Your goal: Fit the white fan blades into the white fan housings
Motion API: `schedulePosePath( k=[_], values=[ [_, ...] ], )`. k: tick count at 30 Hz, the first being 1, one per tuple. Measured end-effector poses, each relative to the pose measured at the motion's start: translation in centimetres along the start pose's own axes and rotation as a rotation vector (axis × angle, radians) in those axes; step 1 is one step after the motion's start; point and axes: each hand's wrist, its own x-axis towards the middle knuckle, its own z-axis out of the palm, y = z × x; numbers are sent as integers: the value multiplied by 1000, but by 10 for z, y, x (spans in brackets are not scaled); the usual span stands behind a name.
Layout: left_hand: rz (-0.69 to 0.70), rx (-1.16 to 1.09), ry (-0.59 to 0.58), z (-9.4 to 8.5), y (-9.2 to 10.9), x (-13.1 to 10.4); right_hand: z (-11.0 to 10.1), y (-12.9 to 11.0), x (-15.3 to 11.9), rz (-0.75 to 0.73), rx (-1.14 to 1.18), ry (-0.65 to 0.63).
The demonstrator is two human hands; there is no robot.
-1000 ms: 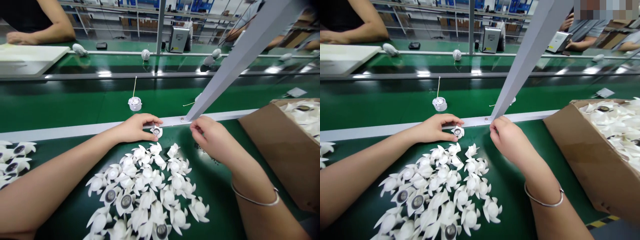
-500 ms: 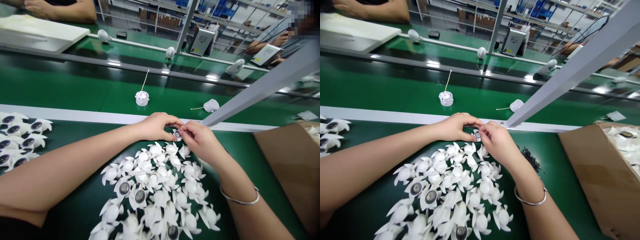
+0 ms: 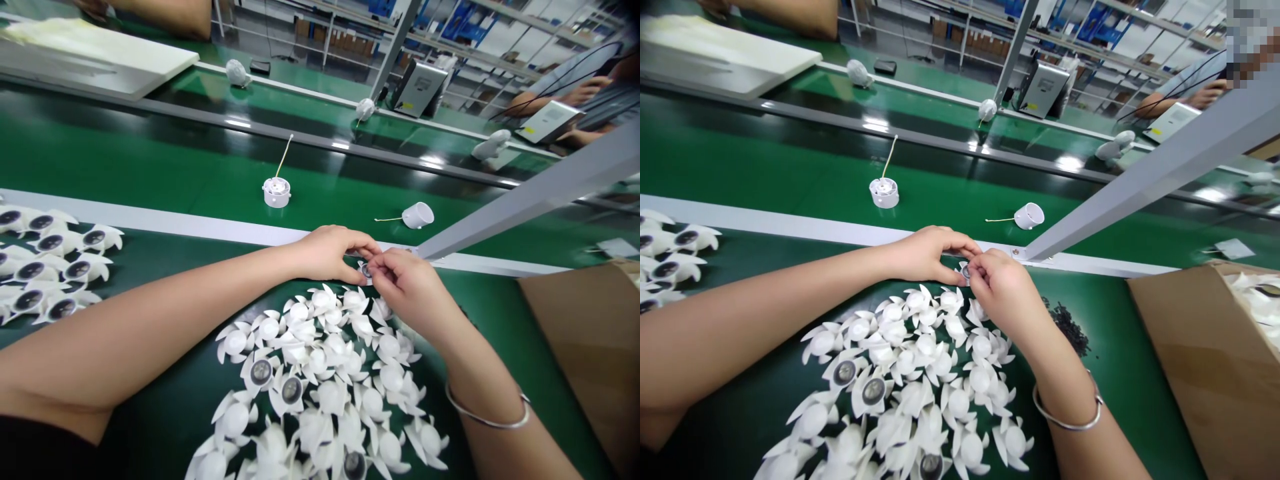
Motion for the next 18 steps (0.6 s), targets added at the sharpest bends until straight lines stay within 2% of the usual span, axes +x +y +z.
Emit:
schedulePosePath(
  k=[11, 15, 18],
  values=[
    [-13, 27, 15, 0, 1, -1, -4, -1, -2, -16, -18, -14],
    [-28, -23, 14, 1, -1, 0, -11, -2, -5, -136, -57, -55],
    [-23, -46, 14, 2, -3, 0, -19, -7, -11, -216, -226, -138]
  ],
)
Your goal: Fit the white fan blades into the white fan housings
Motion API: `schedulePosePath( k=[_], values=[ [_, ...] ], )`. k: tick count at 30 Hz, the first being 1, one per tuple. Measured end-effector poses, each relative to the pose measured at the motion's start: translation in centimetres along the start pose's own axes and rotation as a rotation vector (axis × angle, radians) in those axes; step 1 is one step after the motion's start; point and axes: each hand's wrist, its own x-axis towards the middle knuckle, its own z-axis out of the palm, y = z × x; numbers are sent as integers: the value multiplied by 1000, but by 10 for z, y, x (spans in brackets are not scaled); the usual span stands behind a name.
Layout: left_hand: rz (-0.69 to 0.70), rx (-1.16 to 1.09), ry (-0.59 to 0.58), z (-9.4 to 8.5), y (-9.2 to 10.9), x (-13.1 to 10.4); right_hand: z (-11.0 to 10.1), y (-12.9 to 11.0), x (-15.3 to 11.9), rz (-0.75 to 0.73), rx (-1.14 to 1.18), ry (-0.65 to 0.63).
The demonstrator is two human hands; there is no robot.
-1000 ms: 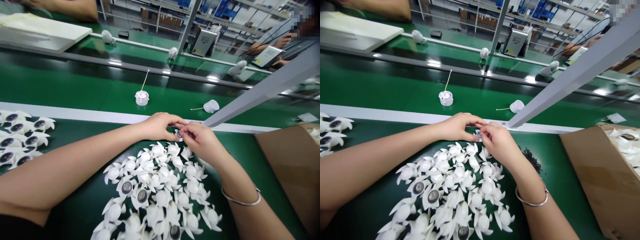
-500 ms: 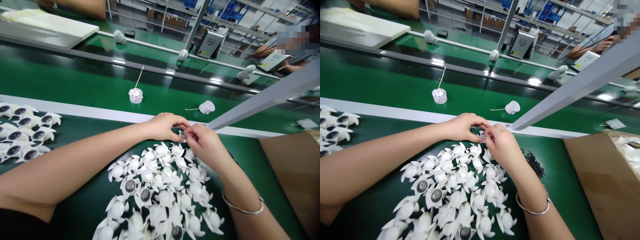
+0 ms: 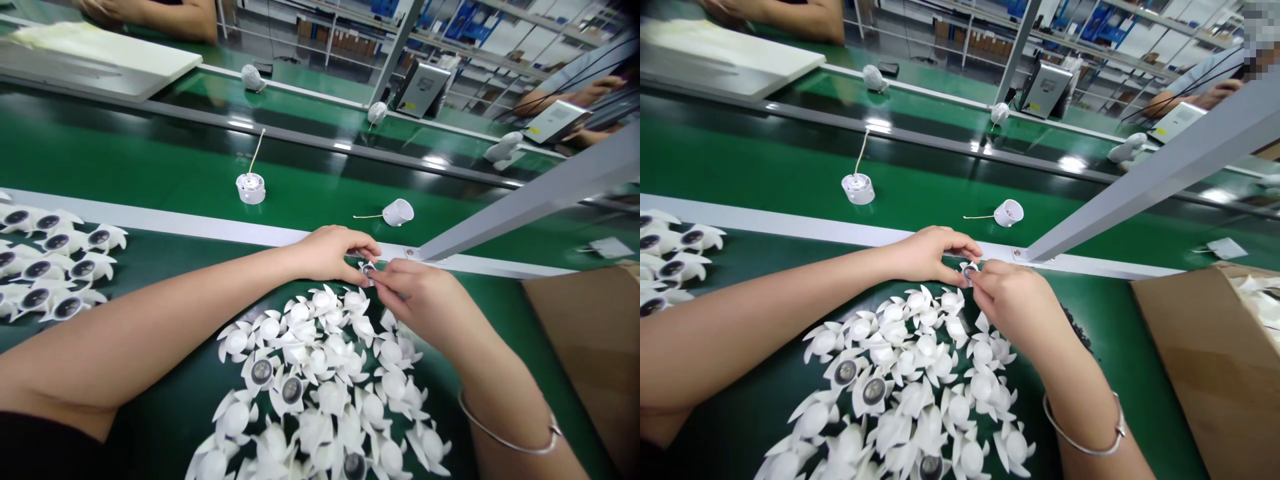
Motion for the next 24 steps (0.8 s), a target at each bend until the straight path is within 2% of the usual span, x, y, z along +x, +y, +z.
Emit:
schedulePosePath(
  k=[2, 4, 7, 9, 12, 15, 17, 18, 20, 24],
  values=[
    [12, 17, 9, 0, -1, 0, -6, -3, -3, -40, -51, -23],
    [12, 51, 21, 0, -1, -1, -12, -3, -5, -47, 38, 53],
    [8, 89, 20, -1, -1, -2, -17, 6, 2, 76, 165, 270],
    [22, 98, 14, -1, -1, -2, -15, 19, 16, 171, 129, 322],
    [42, 141, 21, -1, -1, -4, -5, 43, 51, 225, -35, 233],
    [36, 204, 31, -1, 0, -5, 5, 63, 89, 240, -176, 18],
    [14, 203, 40, -2, 1, -7, 5, 69, 103, 234, -207, -127],
    [7, 181, 50, -1, 2, -7, 3, 69, 104, 230, -214, -155],
    [16, 113, 96, -1, 2, -7, -3, 62, 95, 242, -196, -53],
    [36, -19, 241, 1, 2, -4, -8, 33, 42, 390, 77, 389]
  ],
)
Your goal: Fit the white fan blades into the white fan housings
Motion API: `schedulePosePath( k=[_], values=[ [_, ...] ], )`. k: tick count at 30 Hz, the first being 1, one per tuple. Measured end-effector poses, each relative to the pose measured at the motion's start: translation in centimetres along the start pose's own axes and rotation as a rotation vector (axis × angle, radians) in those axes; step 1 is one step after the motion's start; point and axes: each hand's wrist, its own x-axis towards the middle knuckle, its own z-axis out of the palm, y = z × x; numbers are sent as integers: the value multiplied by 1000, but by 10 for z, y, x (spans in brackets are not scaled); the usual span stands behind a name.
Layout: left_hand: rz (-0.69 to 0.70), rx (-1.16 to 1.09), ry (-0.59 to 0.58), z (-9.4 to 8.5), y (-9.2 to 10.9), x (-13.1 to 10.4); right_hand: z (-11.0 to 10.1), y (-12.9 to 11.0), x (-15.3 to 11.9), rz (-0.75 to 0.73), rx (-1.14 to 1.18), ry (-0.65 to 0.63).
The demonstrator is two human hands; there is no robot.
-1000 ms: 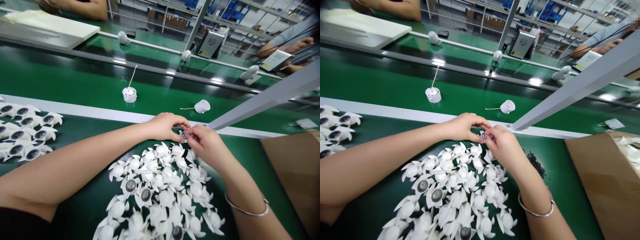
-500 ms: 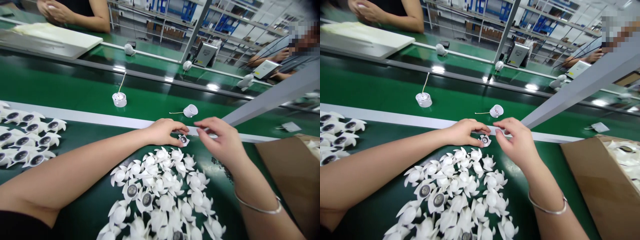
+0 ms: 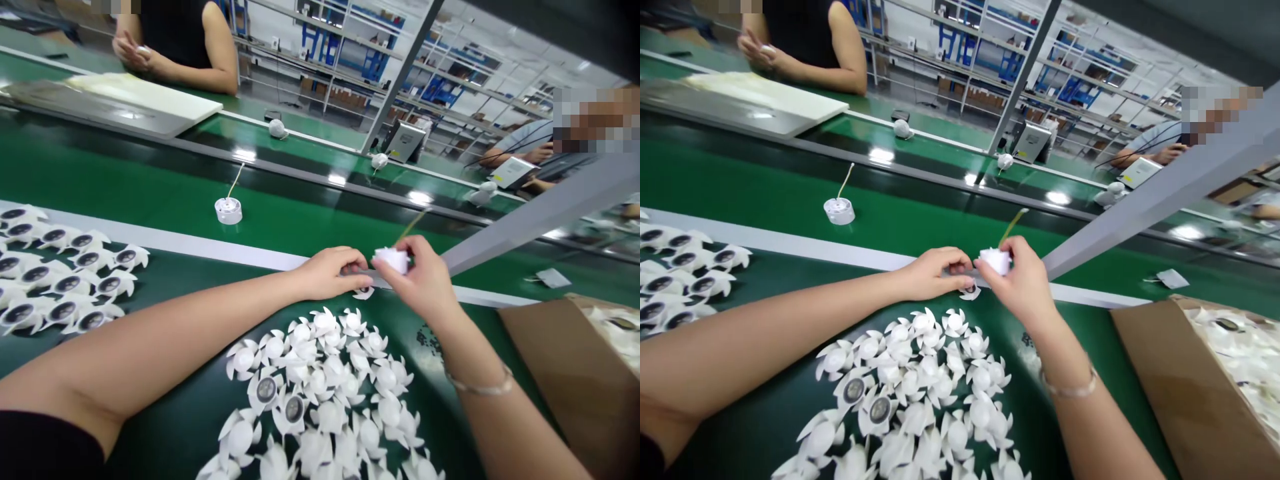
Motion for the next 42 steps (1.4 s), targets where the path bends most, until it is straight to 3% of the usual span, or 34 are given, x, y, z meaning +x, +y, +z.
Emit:
schedulePosePath(
  k=[3, 7, 16, 22, 28, 33, 36, 39, 42],
  values=[
    [-66, -112, 62, 2, 0, 3, -10, -2, -40, 154, 321, 7],
    [-112, -215, 108, 2, -1, 5, -9, -4, -57, 107, 564, -43],
    [-67, -128, 50, 3, 0, 5, 0, -14, -55, -243, 229, -44],
    [-34, -5, 51, 2, 1, 6, 7, -9, -52, -195, 239, -106],
    [-161, -81, 3, 1, -1, 11, 8, -8, -45, -93, 327, -163],
    [-141, -72, -4, 1, -1, 7, -1, -5, -49, -170, 304, -197],
    [-109, -11, -143, -4, 3, 2, -6, 6, -54, -223, 231, -230],
    [49, 120, -349, -8, 9, 0, -10, 18, -54, -170, 57, -72],
    [159, 227, -435, -9, 15, 0, -26, 29, -52, -29, -15, 8]
  ],
)
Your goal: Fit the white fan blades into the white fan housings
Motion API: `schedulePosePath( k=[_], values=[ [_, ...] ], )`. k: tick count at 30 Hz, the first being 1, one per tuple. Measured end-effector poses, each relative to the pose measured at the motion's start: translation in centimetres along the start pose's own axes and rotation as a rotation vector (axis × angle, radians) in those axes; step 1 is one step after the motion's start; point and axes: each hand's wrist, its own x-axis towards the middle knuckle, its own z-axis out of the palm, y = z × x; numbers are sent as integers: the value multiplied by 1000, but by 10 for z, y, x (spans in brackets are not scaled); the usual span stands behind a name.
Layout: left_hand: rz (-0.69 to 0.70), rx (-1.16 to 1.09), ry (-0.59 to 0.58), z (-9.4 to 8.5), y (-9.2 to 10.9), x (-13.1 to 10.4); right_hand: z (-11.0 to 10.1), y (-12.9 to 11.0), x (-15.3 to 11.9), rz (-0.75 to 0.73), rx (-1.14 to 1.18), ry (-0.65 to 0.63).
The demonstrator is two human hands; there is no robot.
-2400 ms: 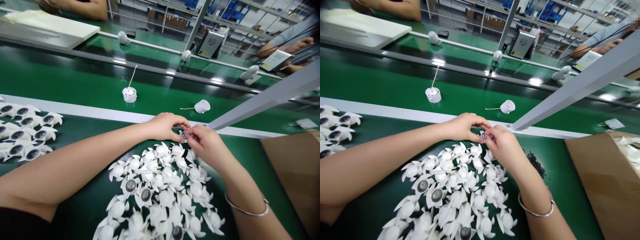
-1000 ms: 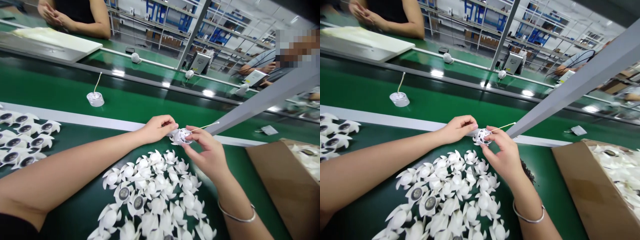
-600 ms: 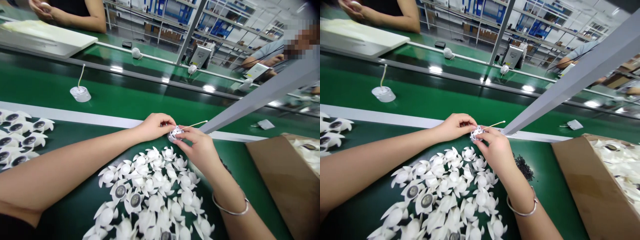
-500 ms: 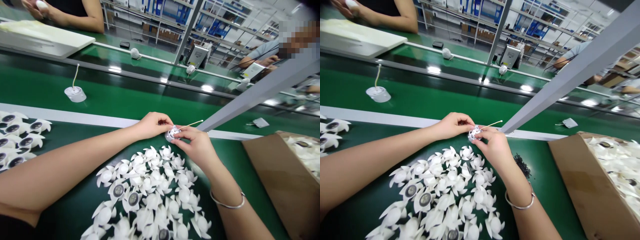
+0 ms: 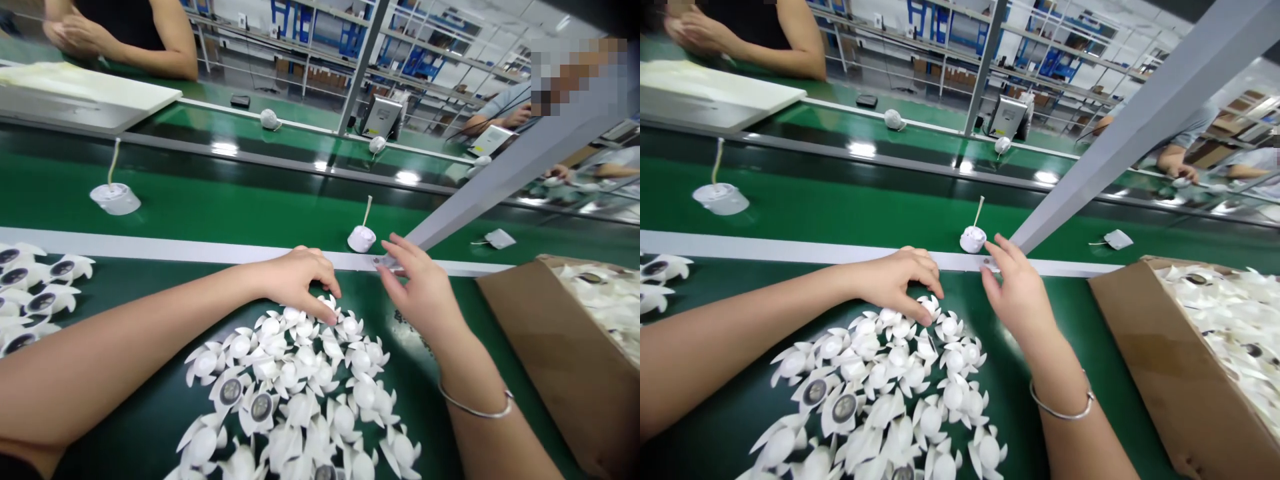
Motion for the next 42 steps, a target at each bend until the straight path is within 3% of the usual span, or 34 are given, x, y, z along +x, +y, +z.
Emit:
schedulePosePath(
  k=[2, 6, 10, 13, 20, 28, 34, 42],
  values=[
    [12, 7, -34, 0, 1, 2, -16, 8, 0, 117, 7, -91],
    [25, -52, -59, 0, -3, 4, -40, 25, -6, 258, -29, -441],
    [39, -184, -13, 2, -10, 3, -42, 32, -12, 390, -53, -650],
    [11, -293, 107, 5, -14, 3, -40, 24, -10, 446, -118, -745],
    [102, -160, 362, 8, -14, 7, -36, -4, -2, 495, -341, -796],
    [145, -227, 159, 2, -17, 4, -21, -22, -3, 410, -678, -734],
    [44, -186, 237, -1, -15, 1, -16, -19, -3, 450, -674, -731],
    [4, -98, 127, -5, -20, 0, -17, -14, -1, 468, -635, -723]
  ],
)
